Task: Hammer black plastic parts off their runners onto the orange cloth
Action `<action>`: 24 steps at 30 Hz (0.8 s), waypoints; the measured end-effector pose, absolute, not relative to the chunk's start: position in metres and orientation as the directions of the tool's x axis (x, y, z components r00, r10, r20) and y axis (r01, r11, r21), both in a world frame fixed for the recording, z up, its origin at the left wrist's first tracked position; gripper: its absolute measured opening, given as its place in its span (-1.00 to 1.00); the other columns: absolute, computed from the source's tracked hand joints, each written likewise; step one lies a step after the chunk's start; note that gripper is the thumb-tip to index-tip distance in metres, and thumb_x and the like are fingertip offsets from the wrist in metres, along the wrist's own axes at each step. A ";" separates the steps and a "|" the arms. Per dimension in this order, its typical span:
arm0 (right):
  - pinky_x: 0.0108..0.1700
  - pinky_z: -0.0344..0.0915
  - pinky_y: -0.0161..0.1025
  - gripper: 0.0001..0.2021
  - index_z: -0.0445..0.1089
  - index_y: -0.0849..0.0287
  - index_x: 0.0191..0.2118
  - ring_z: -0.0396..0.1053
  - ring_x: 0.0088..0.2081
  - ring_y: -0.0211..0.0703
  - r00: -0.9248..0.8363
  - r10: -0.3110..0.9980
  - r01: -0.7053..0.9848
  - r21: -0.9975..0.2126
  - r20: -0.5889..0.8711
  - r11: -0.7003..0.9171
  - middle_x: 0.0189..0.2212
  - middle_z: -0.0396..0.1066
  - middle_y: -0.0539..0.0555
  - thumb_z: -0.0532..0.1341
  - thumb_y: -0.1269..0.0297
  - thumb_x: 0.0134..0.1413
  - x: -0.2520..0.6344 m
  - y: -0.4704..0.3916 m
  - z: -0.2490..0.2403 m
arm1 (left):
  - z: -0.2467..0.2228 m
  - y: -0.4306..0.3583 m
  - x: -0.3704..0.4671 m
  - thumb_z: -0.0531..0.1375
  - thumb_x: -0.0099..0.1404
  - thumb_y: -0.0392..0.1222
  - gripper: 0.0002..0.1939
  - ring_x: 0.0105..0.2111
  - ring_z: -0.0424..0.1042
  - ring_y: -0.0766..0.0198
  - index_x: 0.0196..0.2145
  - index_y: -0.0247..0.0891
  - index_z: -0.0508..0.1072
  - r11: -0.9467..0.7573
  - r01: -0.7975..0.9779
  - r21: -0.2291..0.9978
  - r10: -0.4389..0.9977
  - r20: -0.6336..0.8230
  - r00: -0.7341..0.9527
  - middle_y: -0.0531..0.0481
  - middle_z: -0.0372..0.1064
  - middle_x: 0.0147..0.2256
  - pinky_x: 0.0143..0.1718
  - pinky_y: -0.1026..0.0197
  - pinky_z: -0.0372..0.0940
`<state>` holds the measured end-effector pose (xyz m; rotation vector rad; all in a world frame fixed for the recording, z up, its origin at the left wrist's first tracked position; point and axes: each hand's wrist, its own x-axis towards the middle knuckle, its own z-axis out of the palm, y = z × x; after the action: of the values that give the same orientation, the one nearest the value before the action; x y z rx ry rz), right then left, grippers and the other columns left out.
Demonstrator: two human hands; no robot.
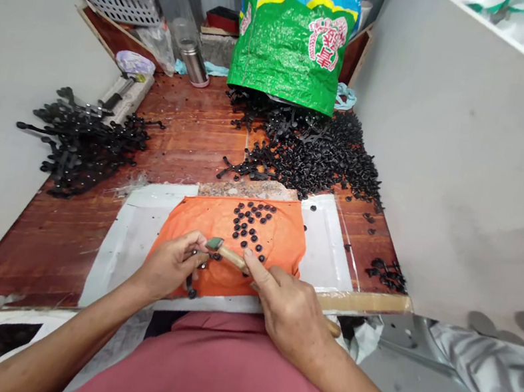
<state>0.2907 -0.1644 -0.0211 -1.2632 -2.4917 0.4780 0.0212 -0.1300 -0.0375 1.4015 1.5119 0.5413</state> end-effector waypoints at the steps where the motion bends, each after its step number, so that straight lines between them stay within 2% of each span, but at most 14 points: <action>1: -0.32 0.29 -0.28 -0.37 -0.10 0.05 0.50 0.43 -0.37 -0.15 -0.571 0.812 0.718 -0.408 0.119 0.564 -0.29 0.46 0.07 -0.03 0.47 0.39 0.290 -0.165 -0.021 | -0.037 -0.130 0.022 0.13 0.26 -0.12 -0.91 -0.64 0.39 0.32 -0.33 -0.16 0.30 0.237 0.500 0.833 0.931 -0.342 0.128 0.19 0.31 -0.59 -0.65 0.36 0.18; 4: -0.41 0.23 -0.28 -0.35 0.02 0.06 0.46 0.38 -0.46 -0.15 -0.581 0.813 0.765 -0.318 0.034 0.560 -0.37 0.43 0.04 0.00 0.52 0.31 0.289 -0.166 -0.019 | -0.034 -0.130 0.023 0.13 0.26 -0.13 -0.92 -0.65 0.40 0.33 -0.34 -0.15 0.29 0.229 0.504 0.833 0.936 -0.330 0.122 0.19 0.32 -0.57 -0.63 0.36 0.19; 8: -0.34 0.29 -0.27 -0.37 -0.01 0.07 0.48 0.45 -0.38 -0.13 -0.558 0.828 0.758 -0.368 0.063 0.539 -0.31 0.47 0.08 -0.01 0.49 0.36 0.286 -0.165 -0.020 | -0.030 -0.130 0.025 0.14 0.26 -0.14 -0.93 -0.66 0.38 0.32 -0.34 -0.15 0.31 0.226 0.525 0.821 0.938 -0.330 0.112 0.19 0.32 -0.60 -0.63 0.35 0.17; 12: -0.37 0.32 -0.25 -0.36 0.08 0.05 0.45 0.47 -0.41 -0.08 -0.562 0.826 0.785 -0.347 -0.046 0.514 -0.33 0.50 0.10 0.04 0.51 0.30 0.284 -0.166 -0.020 | -0.033 -0.131 0.024 0.12 0.28 -0.15 -0.94 -0.69 0.35 0.30 -0.32 -0.14 0.28 0.246 0.517 0.820 0.930 -0.349 0.112 0.21 0.29 -0.65 -0.66 0.34 0.16; 13: -0.35 0.35 -0.25 -0.37 0.08 0.04 0.45 0.48 -0.39 -0.07 -0.557 0.829 0.775 -0.387 -0.044 0.500 -0.32 0.52 0.10 0.04 0.49 0.31 0.284 -0.165 -0.018 | -0.035 -0.132 0.024 0.12 0.27 -0.15 -0.94 -0.68 0.36 0.30 -0.32 -0.14 0.28 0.249 0.511 0.823 0.930 -0.351 0.112 0.21 0.29 -0.65 -0.66 0.35 0.17; 15: -0.22 0.41 -0.23 -0.39 0.00 -0.01 0.48 0.54 -0.26 -0.07 -0.528 0.849 0.706 -0.548 0.015 0.448 -0.17 0.57 0.13 0.01 0.43 0.39 0.288 -0.163 -0.013 | -0.036 -0.131 0.023 0.15 0.26 -0.15 -0.92 -0.65 0.38 0.31 -0.32 -0.15 0.29 0.267 0.470 0.841 0.928 -0.356 0.111 0.20 0.30 -0.63 -0.65 0.36 0.18; 18: 0.05 0.38 -0.19 -0.42 -0.11 -0.08 0.50 0.50 0.04 -0.08 -0.410 0.909 0.566 -0.762 0.070 0.314 0.14 0.49 0.12 -0.02 0.31 0.47 0.303 -0.157 -0.007 | -0.029 -0.129 0.021 0.25 0.21 -0.11 -0.81 -0.62 0.38 0.37 -0.29 -0.18 0.30 0.347 0.273 0.897 0.914 -0.389 0.117 0.18 0.34 -0.52 -0.63 0.39 0.19; 20: 0.11 0.36 -0.16 -0.46 0.02 -0.06 0.48 0.45 0.13 -0.03 -0.285 0.958 0.554 -0.808 0.041 0.200 0.19 0.45 0.11 0.01 0.21 0.46 0.317 -0.153 -0.010 | -0.018 -0.129 0.020 0.32 0.20 -0.04 -0.70 -0.62 0.37 0.42 -0.25 -0.19 0.30 0.404 0.077 0.912 0.899 -0.411 0.152 0.19 0.34 -0.47 -0.61 0.41 0.21; 22: 0.04 0.40 -0.15 -0.48 0.18 -0.01 0.42 0.48 0.06 0.01 -0.144 0.990 0.562 -0.824 -0.007 0.076 0.10 0.51 0.14 0.06 0.11 0.43 0.333 -0.150 -0.021 | -0.006 -0.129 0.019 0.35 0.20 0.03 -0.61 -0.62 0.34 0.45 -0.19 -0.19 0.29 0.458 -0.106 0.882 0.877 -0.430 0.215 0.19 0.32 -0.48 -0.62 0.43 0.18; 24: -0.23 0.44 -0.22 -0.43 0.21 0.06 0.41 0.51 -0.26 -0.07 -0.020 0.996 0.505 -0.860 -0.087 -0.065 -0.23 0.57 0.10 0.10 0.03 0.38 0.346 -0.148 -0.037 | 0.005 -0.130 0.019 0.38 0.20 0.05 -0.56 -0.63 0.31 0.45 -0.16 -0.17 0.27 0.513 -0.239 0.824 0.849 -0.446 0.283 0.18 0.34 -0.48 -0.67 0.45 0.13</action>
<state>0.3456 -0.1476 -0.0368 -1.6336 -1.5850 1.0021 0.0188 -0.1296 0.0047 0.7146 1.0333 0.8173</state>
